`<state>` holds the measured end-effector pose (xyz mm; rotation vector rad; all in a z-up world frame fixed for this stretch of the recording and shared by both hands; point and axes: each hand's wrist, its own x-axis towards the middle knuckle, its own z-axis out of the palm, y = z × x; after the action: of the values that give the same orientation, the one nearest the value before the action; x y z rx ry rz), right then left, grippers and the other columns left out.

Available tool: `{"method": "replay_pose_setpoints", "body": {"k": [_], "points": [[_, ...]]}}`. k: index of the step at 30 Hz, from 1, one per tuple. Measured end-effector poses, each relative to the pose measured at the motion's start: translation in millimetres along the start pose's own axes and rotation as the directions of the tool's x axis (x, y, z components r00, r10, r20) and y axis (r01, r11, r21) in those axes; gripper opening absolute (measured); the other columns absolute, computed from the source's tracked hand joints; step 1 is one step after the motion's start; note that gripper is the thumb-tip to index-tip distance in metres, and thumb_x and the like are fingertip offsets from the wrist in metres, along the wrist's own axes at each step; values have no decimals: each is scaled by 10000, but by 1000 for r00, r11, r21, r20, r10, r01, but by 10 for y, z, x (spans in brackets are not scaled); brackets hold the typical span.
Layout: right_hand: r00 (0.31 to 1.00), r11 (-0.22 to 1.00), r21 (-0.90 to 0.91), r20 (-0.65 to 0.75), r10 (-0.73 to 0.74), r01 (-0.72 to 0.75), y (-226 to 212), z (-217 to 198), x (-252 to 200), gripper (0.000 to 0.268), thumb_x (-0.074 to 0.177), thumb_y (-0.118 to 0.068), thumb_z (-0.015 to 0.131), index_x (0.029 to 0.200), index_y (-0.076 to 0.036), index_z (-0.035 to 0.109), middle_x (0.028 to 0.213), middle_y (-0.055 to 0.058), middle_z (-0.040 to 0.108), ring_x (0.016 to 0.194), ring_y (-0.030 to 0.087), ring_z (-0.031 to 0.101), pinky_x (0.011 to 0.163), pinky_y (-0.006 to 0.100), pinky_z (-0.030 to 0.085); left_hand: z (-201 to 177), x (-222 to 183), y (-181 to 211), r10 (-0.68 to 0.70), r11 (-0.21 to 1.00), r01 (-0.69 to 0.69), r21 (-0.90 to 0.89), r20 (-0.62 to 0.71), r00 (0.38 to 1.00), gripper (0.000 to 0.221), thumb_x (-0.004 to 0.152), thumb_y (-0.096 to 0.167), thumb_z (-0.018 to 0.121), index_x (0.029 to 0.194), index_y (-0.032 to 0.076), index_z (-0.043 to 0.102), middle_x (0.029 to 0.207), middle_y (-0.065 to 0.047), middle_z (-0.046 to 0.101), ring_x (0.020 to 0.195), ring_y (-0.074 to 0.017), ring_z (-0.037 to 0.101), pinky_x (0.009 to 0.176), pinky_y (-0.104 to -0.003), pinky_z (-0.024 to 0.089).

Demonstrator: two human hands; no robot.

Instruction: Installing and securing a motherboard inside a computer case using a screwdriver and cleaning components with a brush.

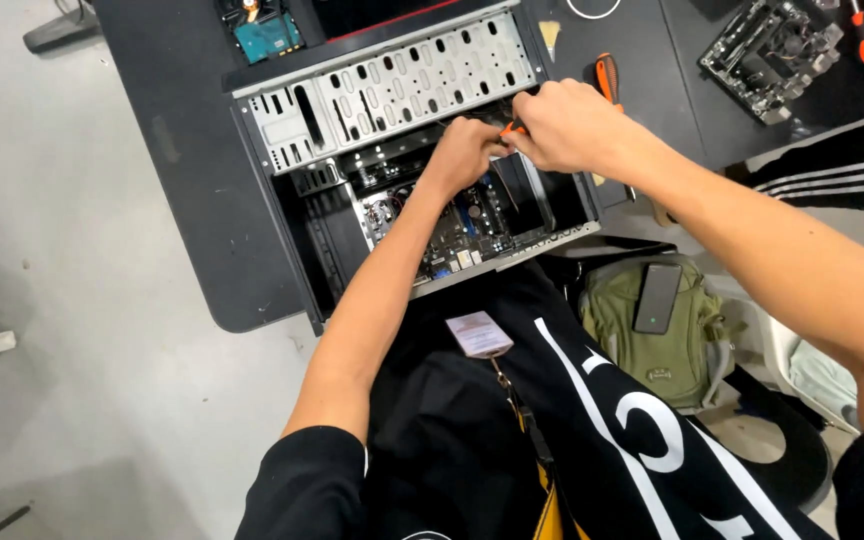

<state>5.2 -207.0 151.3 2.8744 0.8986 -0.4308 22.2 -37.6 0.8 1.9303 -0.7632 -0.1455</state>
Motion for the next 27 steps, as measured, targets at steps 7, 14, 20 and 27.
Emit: {"method": "replay_pose_setpoints", "body": {"k": [7, 14, 20, 27], "points": [[991, 981, 155, 82, 101, -113, -119, -304, 23, 410, 1087, -327, 594, 956, 58, 634, 756, 269, 665, 674, 470, 648, 608, 534, 525, -23, 5, -13, 27, 1000, -27, 5, 10, 1000, 201, 881, -47, 645, 768, 59, 774, 482, -28, 554, 455, -117, 303, 490, -323, 330], [989, 964, 230, -38, 143, -131, -94, -59, 30, 374, 1051, -300, 612, 902, 39, 659, 750, 263, 661, 695, 505, 627, 594, 570, 512, 20, -4, -38, -55, 999, 55, 2, 43, 998, 174, 931, 3, 699, 960, 95, 844, 532, -22, 679, 397, -86, 368, 438, -300, 313], [964, 905, 333, 105, 245, -266, -214, -310, -3, 504, 1074, -282, 562, 655, -6, 520, 616, 208, 595, 712, 434, 583, 602, 530, 466, 40, 11, -82, -86, 996, 84, 29, 69, 994, 406, 989, 123, 736, 611, 49, 612, 454, 1, 418, 483, -90, 265, 487, -318, 283], [983, 958, 238, -43, 176, -161, -60, 17, -1, 383, 1038, -323, 642, 1049, 57, 686, 752, 237, 691, 792, 429, 661, 650, 530, 532, 56, 27, -69, -33, 999, 31, 42, 61, 998, 182, 955, 168, 752, 820, 64, 815, 474, -17, 590, 401, -123, 305, 455, -311, 302]]}}
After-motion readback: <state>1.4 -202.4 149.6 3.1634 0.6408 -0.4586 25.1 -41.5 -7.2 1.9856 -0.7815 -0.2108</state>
